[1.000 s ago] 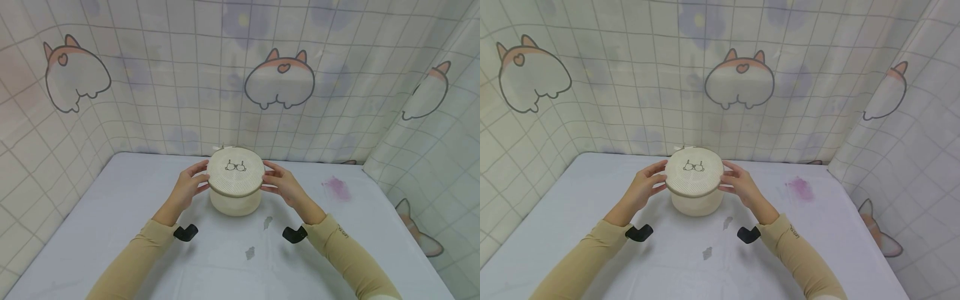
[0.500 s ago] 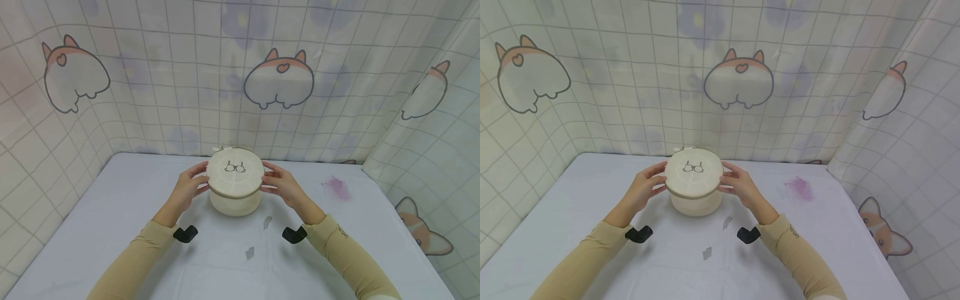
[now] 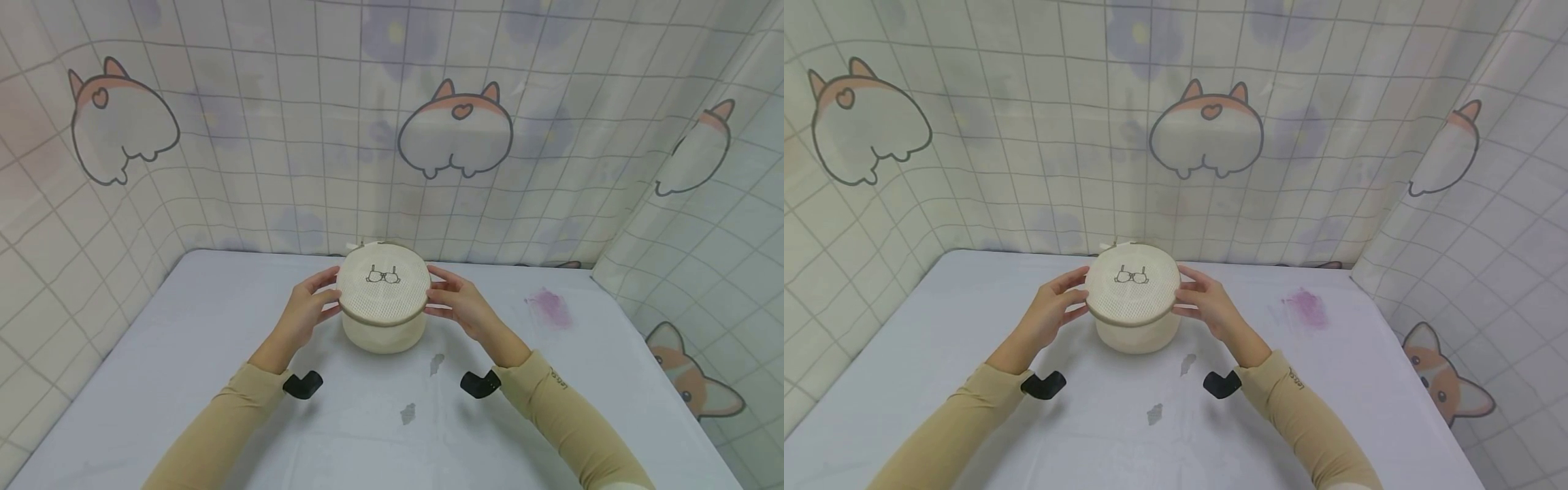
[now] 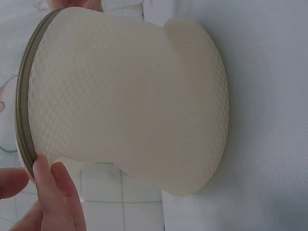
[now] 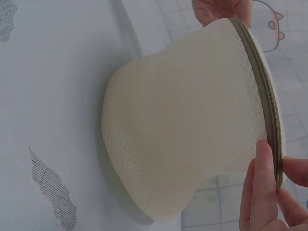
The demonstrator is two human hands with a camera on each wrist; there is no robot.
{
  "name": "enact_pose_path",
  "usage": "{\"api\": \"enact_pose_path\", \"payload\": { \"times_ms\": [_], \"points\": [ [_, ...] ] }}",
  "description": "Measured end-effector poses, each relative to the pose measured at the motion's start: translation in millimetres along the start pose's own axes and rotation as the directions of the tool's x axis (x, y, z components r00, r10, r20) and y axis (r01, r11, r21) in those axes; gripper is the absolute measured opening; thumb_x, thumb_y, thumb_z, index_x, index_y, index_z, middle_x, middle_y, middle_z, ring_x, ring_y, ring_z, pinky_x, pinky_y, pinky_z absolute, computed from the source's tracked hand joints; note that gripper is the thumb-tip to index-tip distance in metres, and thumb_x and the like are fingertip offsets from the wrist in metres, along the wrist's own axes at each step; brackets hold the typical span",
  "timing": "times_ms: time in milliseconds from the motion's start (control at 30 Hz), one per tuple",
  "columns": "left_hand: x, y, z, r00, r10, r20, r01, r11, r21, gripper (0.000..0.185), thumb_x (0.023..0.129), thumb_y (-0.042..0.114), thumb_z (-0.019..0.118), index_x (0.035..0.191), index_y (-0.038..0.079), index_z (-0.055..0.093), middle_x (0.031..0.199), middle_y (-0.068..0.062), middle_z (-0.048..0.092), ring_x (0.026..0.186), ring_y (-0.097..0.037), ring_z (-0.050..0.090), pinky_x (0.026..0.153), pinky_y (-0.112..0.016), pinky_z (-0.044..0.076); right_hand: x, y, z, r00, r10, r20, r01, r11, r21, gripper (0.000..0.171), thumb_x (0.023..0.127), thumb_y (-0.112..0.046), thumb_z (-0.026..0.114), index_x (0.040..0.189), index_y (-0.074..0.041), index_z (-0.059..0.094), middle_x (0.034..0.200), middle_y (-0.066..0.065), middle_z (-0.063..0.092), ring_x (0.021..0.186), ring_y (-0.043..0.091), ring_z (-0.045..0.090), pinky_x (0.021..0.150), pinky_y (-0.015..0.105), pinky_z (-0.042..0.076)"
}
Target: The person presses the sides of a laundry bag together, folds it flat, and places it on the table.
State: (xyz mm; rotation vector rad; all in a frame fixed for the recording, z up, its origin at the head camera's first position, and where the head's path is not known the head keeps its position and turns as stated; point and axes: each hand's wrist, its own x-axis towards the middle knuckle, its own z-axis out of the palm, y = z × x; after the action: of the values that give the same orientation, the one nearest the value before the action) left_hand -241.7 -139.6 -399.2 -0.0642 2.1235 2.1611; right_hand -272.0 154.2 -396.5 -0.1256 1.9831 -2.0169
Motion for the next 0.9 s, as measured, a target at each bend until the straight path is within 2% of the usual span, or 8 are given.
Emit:
{"api": "enact_pose_path", "payload": {
  "times_ms": [900],
  "points": [
    [1.9,-5.9,-0.1,1.000,-0.003,-0.006,0.003,1.000,0.013,0.058,0.101,0.002,0.052,0.158,0.006,0.039,0.156,-0.018,0.039,0.128,-0.031,0.053,0.104,-0.038,0.050,0.0,4.0,-1.4,1.000,-0.005,0.029,0.004,1.000,0.010,0.061,0.103,0.002,0.056,0.160,-0.006,0.035,0.125,0.016,0.058,0.096,0.015,0.069,0.090,0.035,0.058]
  ]
}}
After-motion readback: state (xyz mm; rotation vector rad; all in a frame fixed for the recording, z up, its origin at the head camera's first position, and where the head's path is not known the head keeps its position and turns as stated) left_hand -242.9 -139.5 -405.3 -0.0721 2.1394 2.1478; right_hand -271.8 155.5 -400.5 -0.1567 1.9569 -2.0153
